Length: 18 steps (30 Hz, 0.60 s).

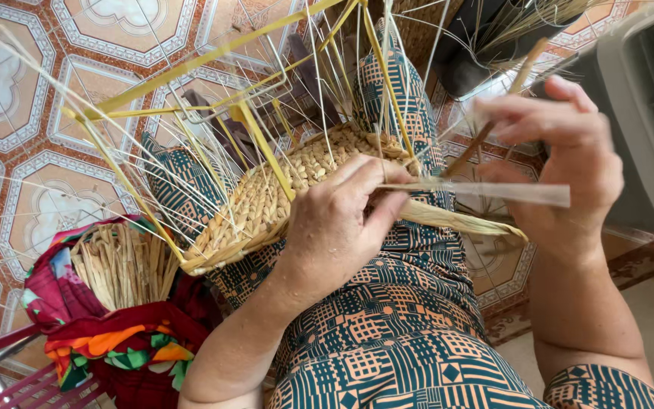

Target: The person weaves a basket by hand, interlacing thin strips of natural fiber through a yellow wire frame resting on their lap. They repeatedly pull and tuck the strips to build up the basket's base and sides.

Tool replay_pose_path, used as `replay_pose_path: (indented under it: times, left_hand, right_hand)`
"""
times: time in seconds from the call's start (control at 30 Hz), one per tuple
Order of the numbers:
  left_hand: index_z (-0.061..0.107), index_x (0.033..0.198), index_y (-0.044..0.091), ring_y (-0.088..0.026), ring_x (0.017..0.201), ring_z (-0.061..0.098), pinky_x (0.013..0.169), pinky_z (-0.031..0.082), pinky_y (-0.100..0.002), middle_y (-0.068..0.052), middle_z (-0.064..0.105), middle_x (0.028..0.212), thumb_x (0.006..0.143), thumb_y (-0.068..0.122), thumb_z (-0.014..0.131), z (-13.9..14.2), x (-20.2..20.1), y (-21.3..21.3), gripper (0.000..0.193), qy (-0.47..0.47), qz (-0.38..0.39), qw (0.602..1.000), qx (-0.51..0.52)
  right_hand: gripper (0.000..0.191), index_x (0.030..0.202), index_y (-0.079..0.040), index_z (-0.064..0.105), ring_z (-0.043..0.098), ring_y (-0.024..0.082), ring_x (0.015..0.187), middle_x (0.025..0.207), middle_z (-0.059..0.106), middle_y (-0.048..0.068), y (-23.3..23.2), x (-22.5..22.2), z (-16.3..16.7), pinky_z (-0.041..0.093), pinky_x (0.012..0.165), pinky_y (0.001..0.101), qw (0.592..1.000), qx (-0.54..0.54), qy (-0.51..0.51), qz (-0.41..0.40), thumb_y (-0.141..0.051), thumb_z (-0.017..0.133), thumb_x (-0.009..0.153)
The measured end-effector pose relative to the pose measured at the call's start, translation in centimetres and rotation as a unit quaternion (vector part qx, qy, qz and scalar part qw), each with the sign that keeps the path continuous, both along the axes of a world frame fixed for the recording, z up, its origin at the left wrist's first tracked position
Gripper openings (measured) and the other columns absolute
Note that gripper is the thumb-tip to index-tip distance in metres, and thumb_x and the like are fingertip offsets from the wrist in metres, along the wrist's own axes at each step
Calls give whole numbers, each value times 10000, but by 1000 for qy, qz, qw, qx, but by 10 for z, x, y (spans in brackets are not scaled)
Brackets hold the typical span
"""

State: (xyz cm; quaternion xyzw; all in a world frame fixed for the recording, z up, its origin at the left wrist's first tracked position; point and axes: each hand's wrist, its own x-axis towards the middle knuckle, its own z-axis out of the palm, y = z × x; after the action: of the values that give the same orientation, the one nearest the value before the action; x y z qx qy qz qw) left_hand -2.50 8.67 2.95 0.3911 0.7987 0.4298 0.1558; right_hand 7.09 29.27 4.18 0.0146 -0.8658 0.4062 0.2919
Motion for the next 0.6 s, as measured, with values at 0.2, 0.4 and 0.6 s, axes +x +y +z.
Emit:
replay_pose_path:
  times: [0.2,0.4,0.6]
  left_hand:
    - [731,1121,82,-173,823,773,712,633,-293,-73,772,991,992,161,689,-13,11,2,157,-26,9,995,92]
    - [739,1123,74,-106,680,728,539,585,-217,-64,792,935,1023,184,644,-26,29,-5,177,-94,21,992,80]
    - [615,1148,90,-41,693,705,538,596,-188,-11,730,1138,1022,306,600,-24,16,-30,250,-238,102,909,326]
  right_hand:
    - [252,1051,-190,798,603,237,1220,1254,705,-10,11,16,-25,260,1213,489,968,224,-102,46,-324,826,840]
    - [195,921,-158,710,520,284,1365,1364,648,17,13,32,-50,275,1246,546,968,207,-136,32,-311,819,866]
    - [184,908,-133,688,499,331,1393,1350,643,65,13,28,-64,261,1224,574,979,163,-125,16,-263,808,856]
